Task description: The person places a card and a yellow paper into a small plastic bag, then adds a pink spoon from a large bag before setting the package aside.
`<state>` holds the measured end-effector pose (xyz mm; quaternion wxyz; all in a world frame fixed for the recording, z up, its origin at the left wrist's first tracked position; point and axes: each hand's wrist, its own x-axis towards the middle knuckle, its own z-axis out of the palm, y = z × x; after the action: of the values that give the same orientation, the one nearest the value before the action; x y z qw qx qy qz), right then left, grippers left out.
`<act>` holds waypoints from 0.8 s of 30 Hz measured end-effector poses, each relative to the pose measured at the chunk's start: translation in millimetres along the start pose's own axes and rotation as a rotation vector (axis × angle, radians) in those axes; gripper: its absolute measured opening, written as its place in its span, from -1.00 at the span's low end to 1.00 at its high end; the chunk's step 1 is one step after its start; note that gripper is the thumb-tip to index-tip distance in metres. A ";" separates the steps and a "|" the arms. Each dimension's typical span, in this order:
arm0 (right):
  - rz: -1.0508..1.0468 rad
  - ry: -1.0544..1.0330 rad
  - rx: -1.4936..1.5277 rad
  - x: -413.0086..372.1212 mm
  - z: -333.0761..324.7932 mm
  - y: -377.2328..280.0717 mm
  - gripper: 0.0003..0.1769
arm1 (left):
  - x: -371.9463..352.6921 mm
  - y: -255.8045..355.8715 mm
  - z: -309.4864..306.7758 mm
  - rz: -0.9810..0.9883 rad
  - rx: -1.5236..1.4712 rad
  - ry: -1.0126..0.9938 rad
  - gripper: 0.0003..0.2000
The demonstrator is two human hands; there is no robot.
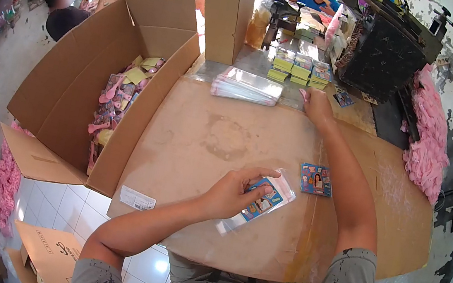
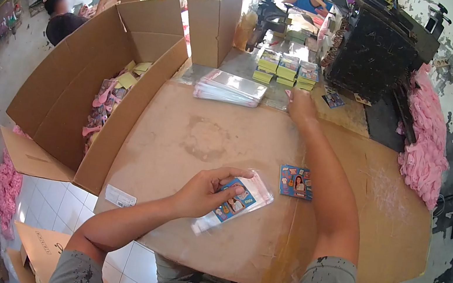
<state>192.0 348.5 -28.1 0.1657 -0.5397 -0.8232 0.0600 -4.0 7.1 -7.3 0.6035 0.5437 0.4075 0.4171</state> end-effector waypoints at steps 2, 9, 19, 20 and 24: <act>-0.098 0.097 0.041 -7.3 5.9 1.2 -0.72 | -0.1 -1.9 0.9 0.037 -0.011 -0.009 -0.59; -0.268 0.070 -0.129 -21.8 -3.9 -14.0 -0.63 | 3.2 -7.8 0.9 0.117 -0.021 0.042 -0.59; -0.218 -0.112 0.928 -144.4 -95.2 -77.1 -0.45 | 1.8 -4.1 1.4 0.171 -0.161 0.102 -0.52; -0.175 -0.153 1.013 -170.2 -109.4 -91.3 -0.42 | 1.7 -5.1 2.2 0.163 -0.154 0.096 -0.52; -0.058 -0.086 1.227 -213.1 -119.3 -103.9 -0.35 | 1.0 -6.1 5.3 0.130 -0.117 0.060 -0.52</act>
<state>219.3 102.7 68.3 0.4141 -0.3205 -0.6589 0.5401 1.7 6.0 -13.0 0.5934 0.5203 0.3642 0.4945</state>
